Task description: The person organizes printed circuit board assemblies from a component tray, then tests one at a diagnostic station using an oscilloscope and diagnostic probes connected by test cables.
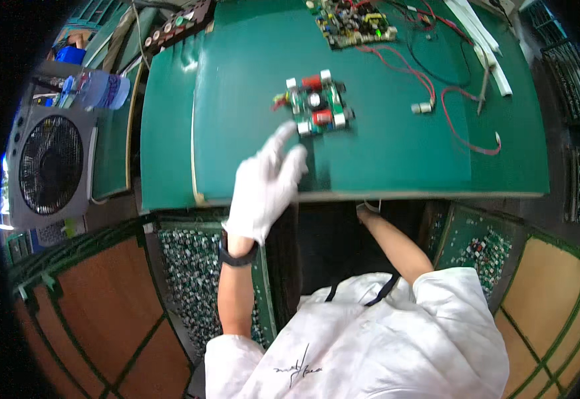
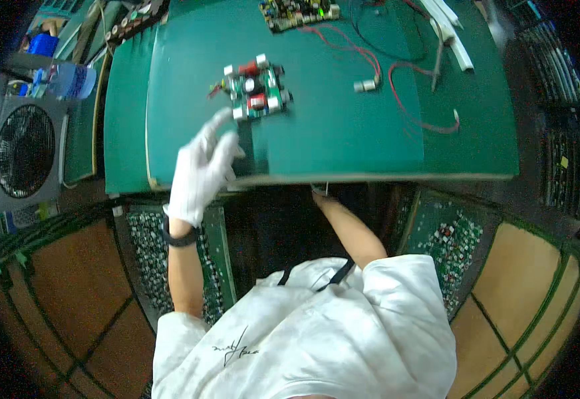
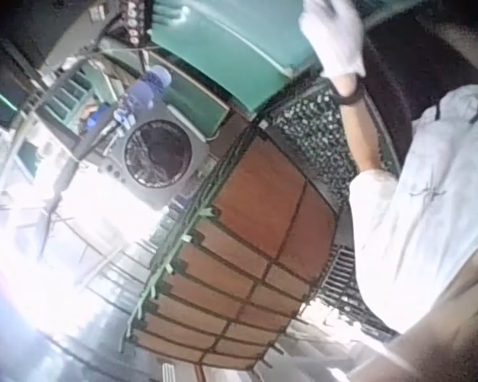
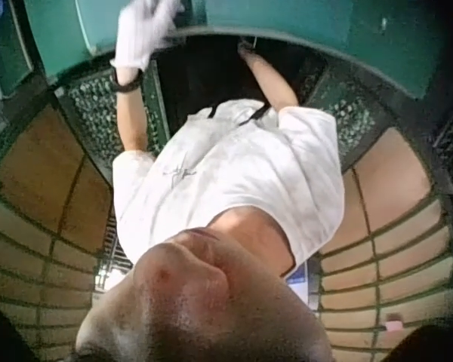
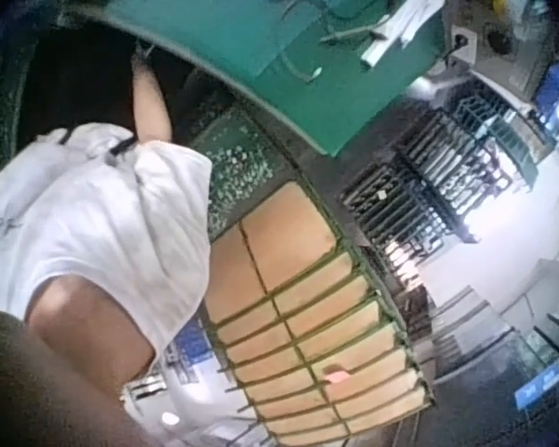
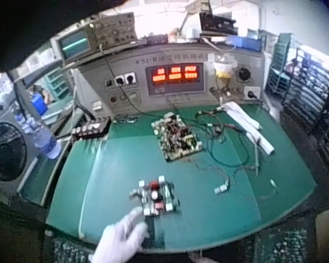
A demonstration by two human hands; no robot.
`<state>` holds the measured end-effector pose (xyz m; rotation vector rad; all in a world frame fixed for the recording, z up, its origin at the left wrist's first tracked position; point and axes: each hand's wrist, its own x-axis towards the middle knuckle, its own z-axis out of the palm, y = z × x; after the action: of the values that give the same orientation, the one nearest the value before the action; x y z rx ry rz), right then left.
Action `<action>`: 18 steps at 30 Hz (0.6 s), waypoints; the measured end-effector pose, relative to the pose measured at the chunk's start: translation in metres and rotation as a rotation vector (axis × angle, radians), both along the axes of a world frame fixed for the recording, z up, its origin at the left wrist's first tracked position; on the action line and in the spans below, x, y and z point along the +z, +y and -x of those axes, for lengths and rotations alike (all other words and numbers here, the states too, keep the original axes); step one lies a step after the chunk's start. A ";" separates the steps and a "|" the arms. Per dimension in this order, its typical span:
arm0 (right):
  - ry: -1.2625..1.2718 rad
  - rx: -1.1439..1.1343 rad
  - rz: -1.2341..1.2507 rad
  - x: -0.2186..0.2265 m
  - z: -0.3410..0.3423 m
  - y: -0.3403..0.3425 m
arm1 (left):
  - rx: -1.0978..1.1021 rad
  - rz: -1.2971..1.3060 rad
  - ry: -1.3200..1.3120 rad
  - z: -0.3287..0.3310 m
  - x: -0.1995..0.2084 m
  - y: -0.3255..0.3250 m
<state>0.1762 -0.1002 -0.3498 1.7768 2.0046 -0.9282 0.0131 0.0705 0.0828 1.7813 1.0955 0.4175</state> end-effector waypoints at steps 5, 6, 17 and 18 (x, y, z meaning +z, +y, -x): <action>-0.009 0.038 -0.152 0.092 0.013 -0.037 | 0.190 -0.494 -0.071 0.044 -0.029 0.013; 0.048 0.052 -0.196 0.142 0.033 -0.040 | 0.173 -0.604 -0.019 0.065 -0.035 0.023; 0.556 -0.282 -1.004 0.443 -0.080 -0.028 | -0.077 -0.936 0.088 0.016 -0.055 0.098; 0.295 -0.245 -1.195 0.439 -0.097 -0.015 | -0.081 -0.793 -0.077 0.014 -0.054 0.096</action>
<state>0.2736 -0.1154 0.0890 2.5770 2.8855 0.1072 -0.0004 0.1662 0.0286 2.4540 0.8474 0.9565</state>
